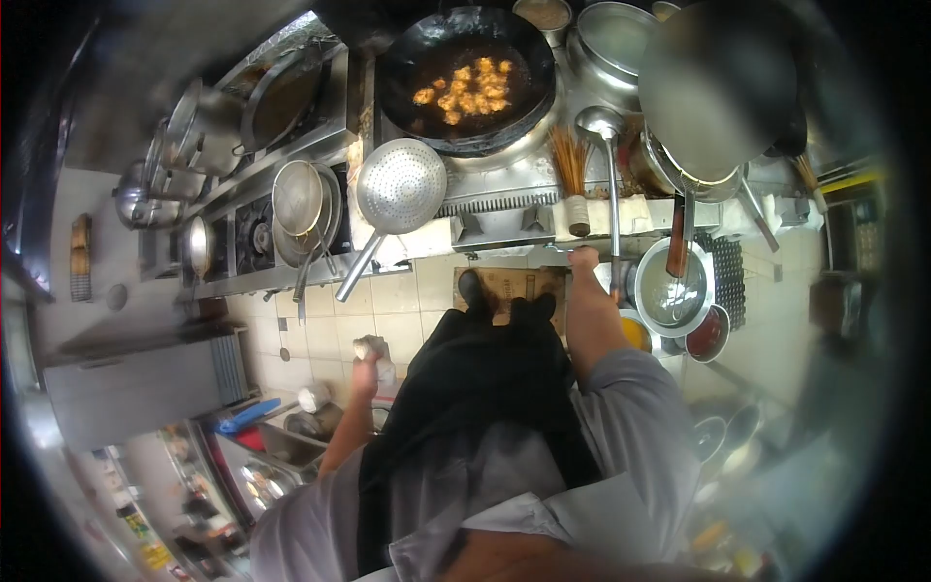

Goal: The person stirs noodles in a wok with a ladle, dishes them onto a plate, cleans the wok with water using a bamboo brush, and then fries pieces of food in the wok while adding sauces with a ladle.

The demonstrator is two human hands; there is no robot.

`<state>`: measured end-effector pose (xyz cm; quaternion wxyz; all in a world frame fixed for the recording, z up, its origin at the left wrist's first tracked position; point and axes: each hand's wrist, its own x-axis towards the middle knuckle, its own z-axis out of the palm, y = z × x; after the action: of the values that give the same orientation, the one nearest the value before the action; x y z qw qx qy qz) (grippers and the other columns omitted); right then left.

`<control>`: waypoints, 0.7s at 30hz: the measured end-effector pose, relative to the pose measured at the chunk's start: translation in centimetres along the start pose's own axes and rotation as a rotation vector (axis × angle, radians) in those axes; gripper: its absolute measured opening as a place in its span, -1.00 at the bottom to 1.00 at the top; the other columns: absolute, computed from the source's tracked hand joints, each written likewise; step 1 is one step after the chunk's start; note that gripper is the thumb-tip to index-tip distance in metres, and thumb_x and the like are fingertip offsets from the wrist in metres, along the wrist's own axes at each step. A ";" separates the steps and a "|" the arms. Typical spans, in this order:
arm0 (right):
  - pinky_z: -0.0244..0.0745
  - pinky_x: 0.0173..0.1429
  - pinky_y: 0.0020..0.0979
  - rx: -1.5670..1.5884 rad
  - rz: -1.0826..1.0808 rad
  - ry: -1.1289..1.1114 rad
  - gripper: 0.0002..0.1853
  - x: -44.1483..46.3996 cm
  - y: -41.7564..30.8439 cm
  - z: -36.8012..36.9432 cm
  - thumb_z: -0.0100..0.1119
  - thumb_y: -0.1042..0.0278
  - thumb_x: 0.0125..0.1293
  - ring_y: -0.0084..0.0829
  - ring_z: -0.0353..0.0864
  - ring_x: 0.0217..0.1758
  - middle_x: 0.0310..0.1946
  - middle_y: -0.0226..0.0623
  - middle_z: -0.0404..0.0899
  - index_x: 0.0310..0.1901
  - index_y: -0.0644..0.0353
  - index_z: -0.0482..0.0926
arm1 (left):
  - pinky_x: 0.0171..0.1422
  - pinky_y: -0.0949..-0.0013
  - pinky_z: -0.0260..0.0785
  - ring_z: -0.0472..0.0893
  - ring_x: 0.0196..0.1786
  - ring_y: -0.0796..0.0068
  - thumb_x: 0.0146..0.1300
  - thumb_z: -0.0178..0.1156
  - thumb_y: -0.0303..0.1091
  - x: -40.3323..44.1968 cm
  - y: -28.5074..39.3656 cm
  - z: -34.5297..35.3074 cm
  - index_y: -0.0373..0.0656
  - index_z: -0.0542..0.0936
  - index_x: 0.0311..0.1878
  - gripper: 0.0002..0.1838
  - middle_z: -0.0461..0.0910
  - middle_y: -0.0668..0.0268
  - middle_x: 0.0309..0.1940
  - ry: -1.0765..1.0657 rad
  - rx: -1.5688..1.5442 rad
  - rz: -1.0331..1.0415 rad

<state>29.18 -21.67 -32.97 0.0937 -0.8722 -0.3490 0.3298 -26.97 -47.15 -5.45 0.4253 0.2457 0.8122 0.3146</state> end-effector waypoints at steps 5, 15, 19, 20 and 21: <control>0.66 -0.13 -0.27 0.003 -0.042 0.004 -0.66 1.7 1.8 2.6 0.38 0.00 0.07 -0.25 0.76 -0.19 -0.32 -0.25 0.76 -0.26 0.09 0.77 | -0.12 0.26 0.53 0.64 -0.15 0.36 0.19 0.22 -0.35 -0.3 7.8 4.6 -0.34 0.54 0.07 -0.60 0.63 0.21 -0.14 -0.106 -0.396 0.137; 0.64 -0.40 -0.26 0.497 0.092 -0.497 -0.80 -11.3 1.3 1.5 0.17 0.31 0.33 -0.28 0.75 -0.36 -0.41 -0.12 0.69 -0.30 0.28 0.65 | 0.02 0.09 0.60 0.70 -0.11 0.26 0.44 0.09 -0.12 2.8 31.1 21.9 -0.17 0.46 0.11 -0.65 0.64 0.19 -0.11 -0.622 -0.734 0.077; 0.64 -0.46 -0.23 0.555 0.180 -0.649 -0.82 -15.2 2.3 0.9 0.13 0.40 0.40 -0.23 0.74 -0.37 -0.38 0.00 0.65 -0.25 0.38 0.59 | -0.02 0.01 0.62 0.72 -0.06 0.20 0.46 0.08 -0.06 6.1 37.1 28.7 -0.12 0.47 0.13 -0.63 0.68 0.23 -0.06 -0.649 -0.682 -0.028; 0.64 -0.46 -0.24 0.529 0.162 -0.670 -0.81 -14.9 3.5 1.8 0.13 0.38 0.41 -0.21 0.74 -0.36 -0.37 0.00 0.65 -0.23 0.38 0.59 | -0.08 -0.07 0.62 0.73 -0.08 0.16 0.46 0.07 -0.05 7.7 37.7 30.4 -0.09 0.49 0.10 -0.65 0.69 0.22 -0.06 -0.652 -0.761 -0.088; 0.63 -0.46 -0.24 0.472 0.124 -0.726 -0.77 -14.7 4.4 2.4 0.14 0.33 0.43 -0.19 0.74 -0.35 -0.35 0.01 0.64 -0.18 0.39 0.57 | -0.08 -0.07 0.62 0.73 -0.08 0.16 0.46 0.07 -0.05 8.9 38.6 31.6 -0.09 0.49 0.10 -0.65 0.69 0.22 -0.06 -0.671 -0.754 -0.088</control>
<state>22.09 -34.98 -29.04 0.1417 -0.6738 -0.2213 0.6906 0.23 -5.38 3.60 0.7350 0.1281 0.4701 0.4715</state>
